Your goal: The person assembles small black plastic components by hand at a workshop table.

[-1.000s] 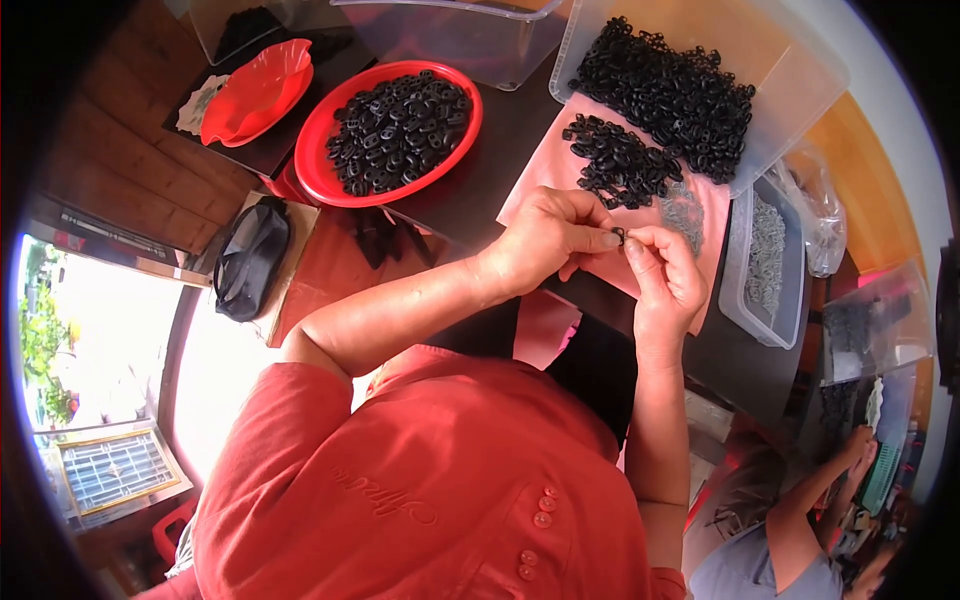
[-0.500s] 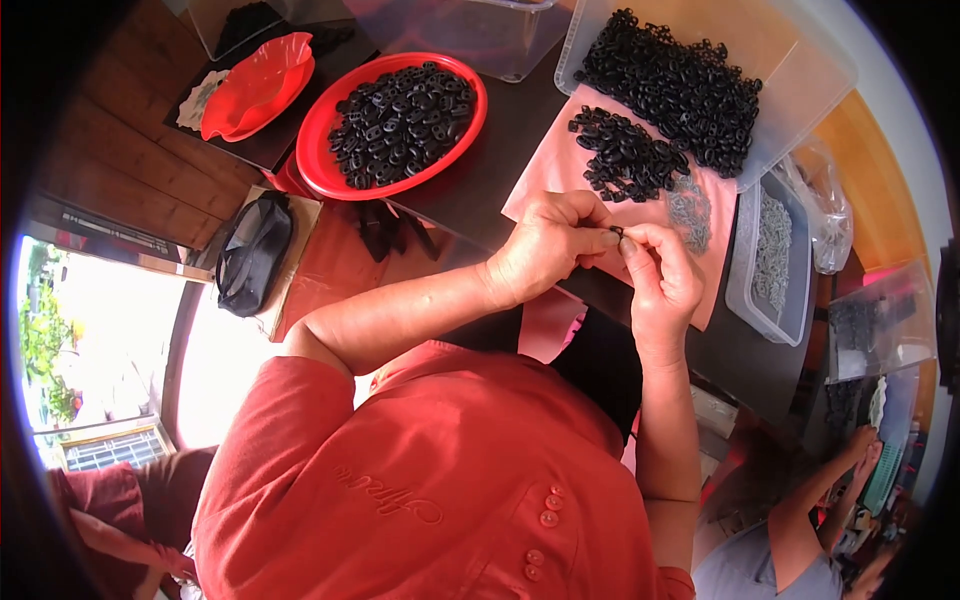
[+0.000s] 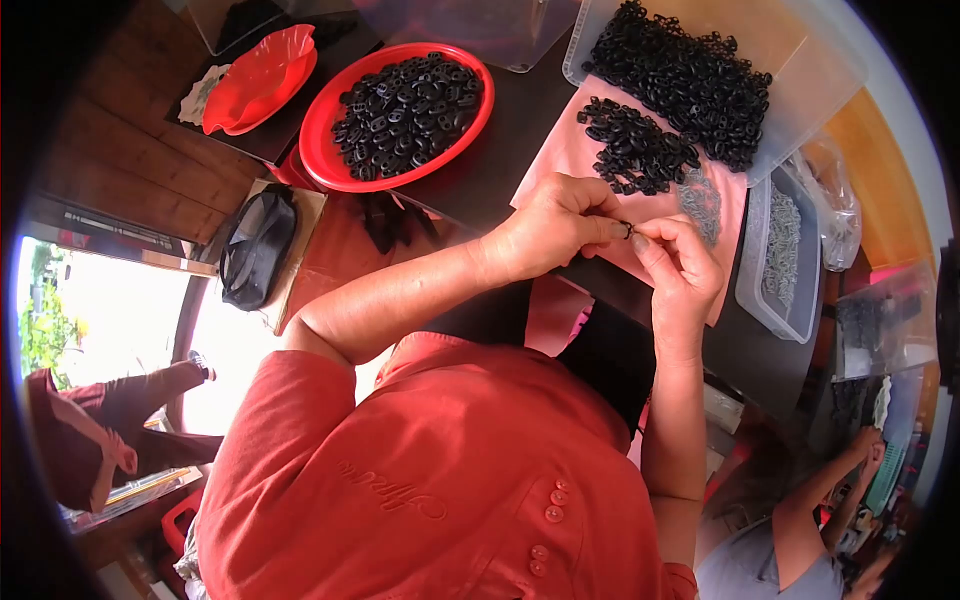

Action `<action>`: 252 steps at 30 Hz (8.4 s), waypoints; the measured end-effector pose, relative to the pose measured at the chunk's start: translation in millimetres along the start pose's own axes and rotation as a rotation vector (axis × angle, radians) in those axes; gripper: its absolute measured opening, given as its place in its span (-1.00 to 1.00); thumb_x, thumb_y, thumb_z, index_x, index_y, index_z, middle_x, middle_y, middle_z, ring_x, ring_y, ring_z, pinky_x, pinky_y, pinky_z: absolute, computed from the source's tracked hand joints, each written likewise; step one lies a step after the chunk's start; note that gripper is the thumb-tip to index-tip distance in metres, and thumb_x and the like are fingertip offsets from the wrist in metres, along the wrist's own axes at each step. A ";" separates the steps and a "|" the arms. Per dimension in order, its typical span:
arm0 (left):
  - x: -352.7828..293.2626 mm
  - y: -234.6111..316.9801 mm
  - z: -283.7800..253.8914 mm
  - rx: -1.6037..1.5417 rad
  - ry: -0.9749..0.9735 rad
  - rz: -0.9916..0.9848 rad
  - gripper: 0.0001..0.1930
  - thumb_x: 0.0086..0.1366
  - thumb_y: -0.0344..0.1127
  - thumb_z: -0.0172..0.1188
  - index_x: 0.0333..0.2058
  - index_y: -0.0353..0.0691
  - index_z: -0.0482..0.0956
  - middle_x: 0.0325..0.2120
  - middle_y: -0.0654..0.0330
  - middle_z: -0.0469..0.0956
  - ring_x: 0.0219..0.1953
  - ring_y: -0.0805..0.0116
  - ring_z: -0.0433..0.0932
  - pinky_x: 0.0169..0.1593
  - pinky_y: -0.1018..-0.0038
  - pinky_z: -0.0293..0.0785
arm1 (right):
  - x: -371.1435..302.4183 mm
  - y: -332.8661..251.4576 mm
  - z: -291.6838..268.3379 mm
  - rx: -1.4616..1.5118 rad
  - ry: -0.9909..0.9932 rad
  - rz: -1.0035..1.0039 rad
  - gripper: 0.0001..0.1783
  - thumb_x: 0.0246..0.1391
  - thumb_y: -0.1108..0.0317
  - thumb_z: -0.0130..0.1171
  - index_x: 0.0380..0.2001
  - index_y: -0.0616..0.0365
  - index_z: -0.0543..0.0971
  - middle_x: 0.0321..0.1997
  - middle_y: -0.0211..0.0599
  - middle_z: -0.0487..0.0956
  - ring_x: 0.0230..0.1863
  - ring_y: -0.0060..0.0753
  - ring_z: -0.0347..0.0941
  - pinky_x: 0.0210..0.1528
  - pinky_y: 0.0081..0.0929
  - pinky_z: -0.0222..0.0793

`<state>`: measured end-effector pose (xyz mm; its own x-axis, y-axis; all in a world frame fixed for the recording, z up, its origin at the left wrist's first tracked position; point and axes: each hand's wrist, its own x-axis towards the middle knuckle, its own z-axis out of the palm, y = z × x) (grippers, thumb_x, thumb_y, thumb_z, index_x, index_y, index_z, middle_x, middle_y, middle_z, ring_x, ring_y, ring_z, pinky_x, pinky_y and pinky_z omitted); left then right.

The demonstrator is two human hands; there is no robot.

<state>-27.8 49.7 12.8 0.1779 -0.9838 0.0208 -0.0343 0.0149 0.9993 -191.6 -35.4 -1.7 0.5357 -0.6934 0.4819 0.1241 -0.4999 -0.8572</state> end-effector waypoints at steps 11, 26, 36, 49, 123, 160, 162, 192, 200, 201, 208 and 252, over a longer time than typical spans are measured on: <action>-5.7 -17.5 17.5 0.007 0.154 0.168 -0.93 0.27 -0.46 0.18 -0.33 -0.34 0.54 -0.58 0.29 0.53 -0.54 0.60 0.46 -0.46 0.61 0.43 | -8.3 -8.2 11.2 0.115 0.058 0.305 -0.94 0.07 0.62 0.22 -0.43 0.27 0.55 -0.45 -0.53 0.53 -0.42 -0.75 0.39 -0.34 -0.72 0.33; -3.9 -1.6 6.5 -0.190 0.130 -0.123 -0.89 0.32 -0.39 0.17 -0.31 -0.33 0.53 -0.64 0.30 0.46 -0.65 0.63 0.38 -0.66 0.67 0.25 | 17.4 -11.3 10.5 -0.406 -0.053 -0.259 -0.89 0.09 0.57 0.21 -0.41 0.23 0.46 -0.44 -0.31 0.50 -0.47 -0.35 0.44 -0.41 -0.45 0.34; -2.3 -18.5 7.9 -0.321 0.215 0.126 -0.92 0.30 -0.42 0.18 -0.33 -0.31 0.51 -0.62 0.33 0.47 -0.65 0.66 0.37 -0.61 0.66 0.26 | 11.2 -9.4 19.8 -0.038 -0.062 0.227 -0.92 0.20 0.47 0.16 -0.39 0.22 0.53 -0.49 -0.53 0.48 -0.49 -0.75 0.37 -0.48 -0.77 0.17; -4.0 -18.1 -4.6 -0.298 0.141 0.074 -0.89 0.34 -0.37 0.17 -0.35 -0.28 0.51 -0.65 0.36 0.43 -0.69 0.67 0.30 -0.60 0.66 0.21 | 112.4 19.0 0.3 -1.063 -0.359 -0.105 -0.82 0.04 0.35 0.24 -0.25 0.04 0.57 -0.31 -0.35 0.55 -0.36 -0.19 0.53 -0.31 -0.27 0.40; -20.3 5.9 13.4 -0.225 -0.003 0.285 -0.75 0.15 -0.58 0.32 -0.16 -0.32 0.61 -0.40 0.26 0.59 -0.41 0.61 0.54 -0.52 0.68 0.44 | 30.8 -39.2 -28.4 0.430 -0.455 0.562 -0.87 0.16 0.42 0.17 -0.29 0.28 0.57 -0.46 -0.45 0.53 -0.54 -0.72 0.39 -0.55 -0.77 0.19; -58.1 35.4 -95.5 0.234 0.460 0.314 -0.81 -0.01 -0.51 0.37 -0.37 -0.30 0.62 -0.42 0.26 0.55 -0.36 0.53 0.52 -0.28 0.54 0.48 | -7.5 -25.0 -1.2 0.153 -0.149 0.376 -0.86 0.21 0.36 0.16 -0.29 0.23 0.56 -0.57 -0.42 0.52 -0.60 -0.72 0.34 -0.55 -0.79 0.11; -41.9 27.0 -148.8 0.548 0.518 0.531 -0.77 0.00 -0.48 0.36 -0.30 -0.31 0.63 -0.39 0.20 0.54 -0.36 0.40 0.57 -0.24 0.46 0.53 | -7.8 -17.2 -15.6 0.167 -0.024 0.423 -0.91 0.18 0.43 0.16 -0.33 0.24 0.56 -0.58 -0.41 0.52 -0.62 -0.71 0.34 -0.56 -0.81 0.11; 91.8 -12.9 32.2 1.148 -0.325 0.999 -0.90 -0.01 -0.36 0.17 -0.51 -0.23 0.49 -0.41 0.14 0.47 -0.30 0.12 0.47 -0.29 0.30 0.52 | -30.4 -2.3 -55.1 0.327 0.331 0.330 -0.90 0.19 0.44 0.15 -0.33 0.25 0.55 -0.52 -0.45 0.46 -0.54 -0.63 0.43 -0.52 -0.77 0.16; 90.1 -25.2 30.3 1.286 -0.223 1.013 -0.86 0.02 -0.34 0.14 -0.46 -0.27 0.55 -0.36 0.07 0.49 -0.27 0.09 0.49 -0.29 0.32 0.53 | -30.7 -0.6 -50.4 0.307 0.330 0.318 -0.93 0.16 0.45 0.20 -0.35 0.24 0.58 -0.52 -0.46 0.51 -0.54 -0.68 0.43 -0.52 -0.76 0.17; 89.5 -27.7 30.1 1.329 -0.193 0.979 -0.85 0.03 -0.33 0.13 -0.47 -0.28 0.55 -0.36 0.06 0.49 -0.27 0.10 0.49 -0.30 0.32 0.54 | -31.1 0.2 -51.2 0.257 0.339 0.324 -0.92 0.16 0.45 0.19 -0.34 0.24 0.57 -0.53 -0.45 0.50 -0.56 -0.67 0.42 -0.53 -0.77 0.16; 85.2 -27.5 23.8 1.195 -0.115 1.022 -0.83 0.07 -0.28 0.12 -0.45 -0.25 0.58 -0.39 0.09 0.51 -0.33 0.12 0.52 -0.36 0.32 0.54 | -26.4 1.6 -47.5 0.188 0.320 0.294 -0.92 0.15 0.44 0.21 -0.34 0.24 0.58 -0.53 -0.46 0.50 -0.56 -0.67 0.42 -0.53 -0.78 0.16; 25.5 -4.9 73.3 -0.668 0.026 -0.038 -0.91 0.14 -0.44 0.18 -0.45 -0.37 0.53 -0.58 0.20 0.50 -0.57 0.45 0.48 -0.51 0.56 0.42 | -19.1 0.8 -36.0 0.386 0.276 0.342 -0.81 0.17 0.56 0.13 -0.15 0.38 0.56 -0.15 -0.17 0.59 -0.16 -0.40 0.54 -0.07 -0.51 0.50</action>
<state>-95.2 11.5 6.1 0.1913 -0.9813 -0.0229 0.5870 0.0957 0.8039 -231.8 -41.2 -5.1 0.3675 -0.9176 0.1513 0.3055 -0.0345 -0.9516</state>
